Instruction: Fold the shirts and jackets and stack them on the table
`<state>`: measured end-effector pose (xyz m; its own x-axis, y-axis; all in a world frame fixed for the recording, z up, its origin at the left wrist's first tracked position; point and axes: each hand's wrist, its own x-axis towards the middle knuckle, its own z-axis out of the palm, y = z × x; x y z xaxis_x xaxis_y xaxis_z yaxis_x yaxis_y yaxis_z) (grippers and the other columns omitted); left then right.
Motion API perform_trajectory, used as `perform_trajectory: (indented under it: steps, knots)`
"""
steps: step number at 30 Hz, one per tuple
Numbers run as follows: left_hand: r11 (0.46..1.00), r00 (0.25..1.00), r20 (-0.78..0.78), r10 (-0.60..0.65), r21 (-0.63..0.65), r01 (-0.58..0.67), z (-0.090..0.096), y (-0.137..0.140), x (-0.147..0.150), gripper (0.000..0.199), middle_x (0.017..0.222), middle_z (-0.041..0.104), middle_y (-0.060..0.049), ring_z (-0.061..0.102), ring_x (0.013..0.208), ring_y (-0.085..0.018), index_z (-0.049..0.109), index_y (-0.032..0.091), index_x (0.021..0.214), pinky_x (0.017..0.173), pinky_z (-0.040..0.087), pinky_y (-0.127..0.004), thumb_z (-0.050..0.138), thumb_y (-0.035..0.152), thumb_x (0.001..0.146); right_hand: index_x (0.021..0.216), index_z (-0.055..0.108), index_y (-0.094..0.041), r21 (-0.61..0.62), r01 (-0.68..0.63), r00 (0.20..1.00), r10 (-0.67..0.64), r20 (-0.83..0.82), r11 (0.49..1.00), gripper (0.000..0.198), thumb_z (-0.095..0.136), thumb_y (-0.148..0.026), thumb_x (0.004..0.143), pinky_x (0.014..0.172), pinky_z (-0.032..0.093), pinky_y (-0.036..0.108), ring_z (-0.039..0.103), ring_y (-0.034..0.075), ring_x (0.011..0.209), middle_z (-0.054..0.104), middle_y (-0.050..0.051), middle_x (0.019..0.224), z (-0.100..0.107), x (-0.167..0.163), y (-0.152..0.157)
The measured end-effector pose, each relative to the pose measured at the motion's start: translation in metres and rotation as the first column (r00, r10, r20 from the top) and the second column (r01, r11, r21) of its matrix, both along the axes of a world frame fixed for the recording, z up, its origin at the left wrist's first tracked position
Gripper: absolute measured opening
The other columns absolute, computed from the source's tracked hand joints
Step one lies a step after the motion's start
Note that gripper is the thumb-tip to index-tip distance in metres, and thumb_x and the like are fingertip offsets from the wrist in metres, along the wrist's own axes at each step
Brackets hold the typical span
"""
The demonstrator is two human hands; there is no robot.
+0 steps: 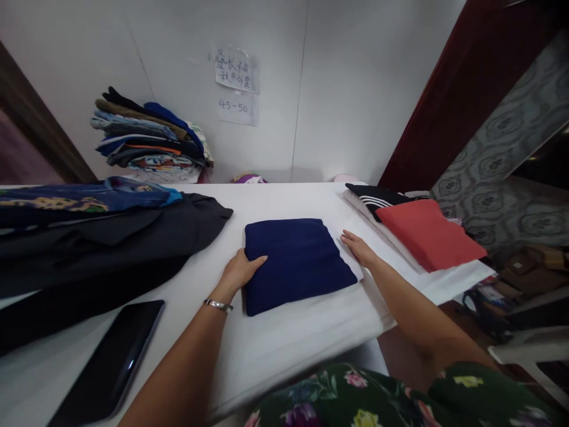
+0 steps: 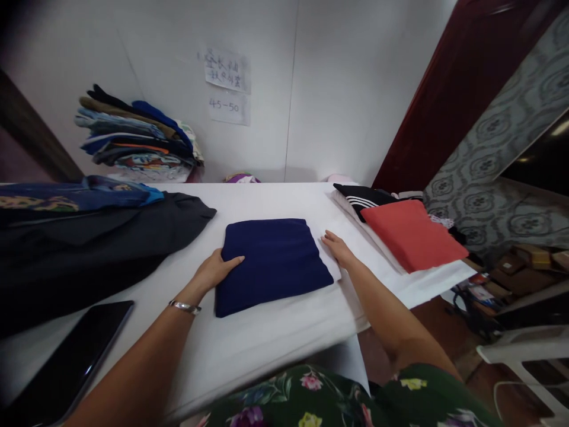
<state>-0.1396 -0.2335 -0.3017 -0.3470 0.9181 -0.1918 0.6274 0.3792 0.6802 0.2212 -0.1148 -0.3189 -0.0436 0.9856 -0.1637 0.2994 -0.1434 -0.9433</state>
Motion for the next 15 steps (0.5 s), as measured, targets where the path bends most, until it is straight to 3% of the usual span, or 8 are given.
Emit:
perform_trajectory:
  steps: [4,7,11,15]
  knots:
    - [1.000,1.000,-0.016,-0.003,0.001,0.003,0.001,0.001,0.000,0.069,0.117,0.069,-0.018,0.067,0.104,-0.034,0.058,0.014,0.120,0.085,0.052,-0.040,0.064,0.063,0.072,0.140,0.048,-0.023,-0.116,0.059,0.994,-0.068,-0.083,0.992,0.061,0.066,-0.041,0.084,0.101,0.049,0.035,0.061,0.021,0.120,0.061,0.009,0.134,-0.001,0.019,-0.026]
    - [1.000,1.000,0.018,-0.001,0.007,0.001,0.002,0.002,0.000,0.066,0.112,0.072,-0.016,0.068,0.103,-0.033,0.061,0.016,0.117,0.083,0.053,-0.039,0.067,0.062,0.070,0.123,0.061,-0.019,-0.180,-0.021,0.987,-0.009,-0.163,0.983,0.046,0.066,-0.044,0.084,0.086,0.057,0.033,0.069,0.023,0.102,0.072,0.011,0.112,0.007,0.018,-0.037]
    - [0.999,0.995,0.094,0.018,0.030,-0.021,0.001,0.001,-0.002,0.062,0.106,0.074,-0.014,0.069,0.100,-0.032,0.064,0.016,0.113,0.080,0.055,-0.037,0.070,0.059,0.069,0.109,0.065,-0.015,-0.253,-0.155,0.961,0.086,-0.264,0.955,0.035,0.069,-0.038,0.083,0.075,0.059,0.033,0.073,0.023,0.084,0.076,0.011,0.094,0.019,0.006,-0.043]
    - [0.994,0.977,0.200,0.069,0.073,-0.085,-0.002,0.000,0.000,0.064,0.108,0.074,-0.014,0.070,0.097,-0.029,0.063,0.014,0.117,0.078,0.057,-0.035,0.070,0.058,0.071,0.116,0.061,-0.018,-0.210,-0.075,0.964,0.017,-0.267,0.975,0.041,0.073,-0.025,0.077,0.068,0.059,0.032,0.073,0.022,0.076,0.077,0.008,0.092,0.020,0.002,-0.041]
